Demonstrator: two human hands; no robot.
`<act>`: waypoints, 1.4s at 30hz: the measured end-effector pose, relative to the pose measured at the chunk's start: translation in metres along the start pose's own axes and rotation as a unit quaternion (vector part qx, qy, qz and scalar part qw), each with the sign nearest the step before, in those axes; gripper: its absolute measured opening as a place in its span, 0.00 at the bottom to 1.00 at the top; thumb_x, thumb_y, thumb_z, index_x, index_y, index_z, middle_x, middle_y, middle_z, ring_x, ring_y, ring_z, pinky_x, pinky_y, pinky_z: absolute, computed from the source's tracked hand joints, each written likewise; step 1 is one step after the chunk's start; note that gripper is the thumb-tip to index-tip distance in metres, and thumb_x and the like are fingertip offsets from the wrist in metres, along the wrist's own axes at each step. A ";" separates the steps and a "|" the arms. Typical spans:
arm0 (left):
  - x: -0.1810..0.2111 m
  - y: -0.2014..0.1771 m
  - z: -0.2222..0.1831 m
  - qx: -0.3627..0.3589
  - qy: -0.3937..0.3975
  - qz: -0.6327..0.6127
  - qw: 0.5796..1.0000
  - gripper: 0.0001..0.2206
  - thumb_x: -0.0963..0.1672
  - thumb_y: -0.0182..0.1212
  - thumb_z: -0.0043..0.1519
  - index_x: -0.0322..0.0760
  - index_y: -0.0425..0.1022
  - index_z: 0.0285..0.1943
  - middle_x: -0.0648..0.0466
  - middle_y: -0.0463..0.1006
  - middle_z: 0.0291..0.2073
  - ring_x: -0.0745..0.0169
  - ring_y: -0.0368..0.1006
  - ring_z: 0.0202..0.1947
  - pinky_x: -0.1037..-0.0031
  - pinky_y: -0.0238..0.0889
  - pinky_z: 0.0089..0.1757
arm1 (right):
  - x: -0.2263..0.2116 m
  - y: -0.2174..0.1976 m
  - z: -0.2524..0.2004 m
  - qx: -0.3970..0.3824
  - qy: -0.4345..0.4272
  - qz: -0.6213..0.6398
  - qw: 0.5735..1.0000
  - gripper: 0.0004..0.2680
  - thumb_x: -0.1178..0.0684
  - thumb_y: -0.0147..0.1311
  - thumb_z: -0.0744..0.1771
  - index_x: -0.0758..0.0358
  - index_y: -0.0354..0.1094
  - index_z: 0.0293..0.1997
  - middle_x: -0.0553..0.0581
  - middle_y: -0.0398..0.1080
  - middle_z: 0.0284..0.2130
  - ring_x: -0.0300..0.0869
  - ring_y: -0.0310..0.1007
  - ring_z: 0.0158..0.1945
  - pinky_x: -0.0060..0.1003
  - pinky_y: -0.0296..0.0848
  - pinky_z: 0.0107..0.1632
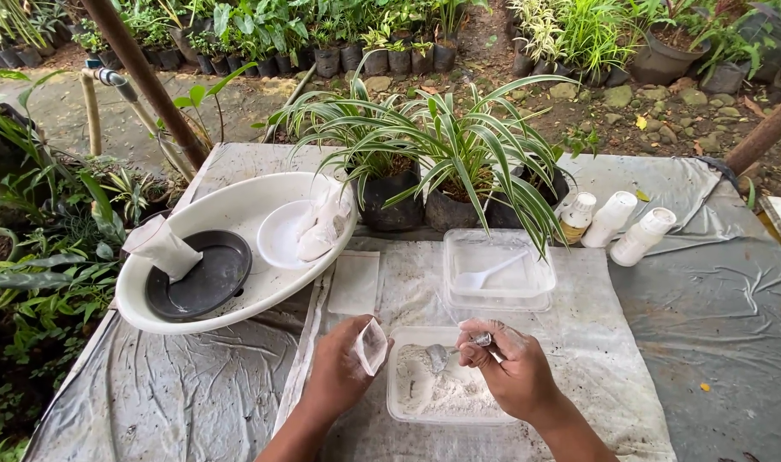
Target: Filling small plastic bags with white powder using a spoon in an outdoor nursery setting.
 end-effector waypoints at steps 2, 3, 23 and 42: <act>0.002 -0.002 0.000 -0.005 -0.006 -0.001 1.000 0.23 0.37 0.76 0.46 0.37 0.80 0.52 0.53 0.86 0.41 0.60 0.81 0.38 0.72 0.75 0.39 | 0.001 -0.002 0.000 0.010 0.005 0.010 1.000 0.09 0.54 0.54 0.68 0.64 0.71 0.52 0.54 0.79 0.32 0.38 0.84 0.31 0.33 0.91 0.38; 0.003 -0.002 0.000 -0.010 -0.012 -0.004 1.000 0.23 0.37 0.76 0.45 0.37 0.80 0.52 0.53 0.86 0.41 0.60 0.81 0.39 0.72 0.74 0.40 | 0.001 -0.003 0.000 0.020 0.011 0.019 1.000 0.09 0.53 0.54 0.68 0.65 0.71 0.52 0.54 0.78 0.30 0.38 0.83 0.29 0.32 0.90 0.37; -0.002 0.000 -0.002 0.014 0.027 -0.015 0.999 0.20 0.40 0.74 0.50 0.36 0.78 0.52 0.52 0.85 0.42 0.58 0.82 0.40 0.70 0.73 0.41 | 0.003 0.001 0.000 0.014 0.078 0.010 0.997 0.10 0.51 0.56 0.67 0.63 0.74 0.50 0.54 0.80 0.22 0.38 0.84 0.28 0.30 0.87 0.35; -0.004 0.012 -0.009 0.039 -0.010 0.101 0.994 0.15 0.47 0.72 0.58 0.44 0.79 0.52 0.54 0.83 0.36 0.64 0.79 0.35 0.73 0.69 0.40 | -0.124 -0.117 0.095 -0.211 0.234 -0.438 0.842 0.17 0.40 0.59 0.68 0.55 0.65 0.59 0.69 0.73 0.48 0.62 0.75 0.49 0.61 0.73 0.44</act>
Point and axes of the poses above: each hand's wrist, its own z-axis towards the middle knuckle, its own y-axis out of the palm, x = y × z, the point moved 3 cm from there along z, towards the middle knuckle
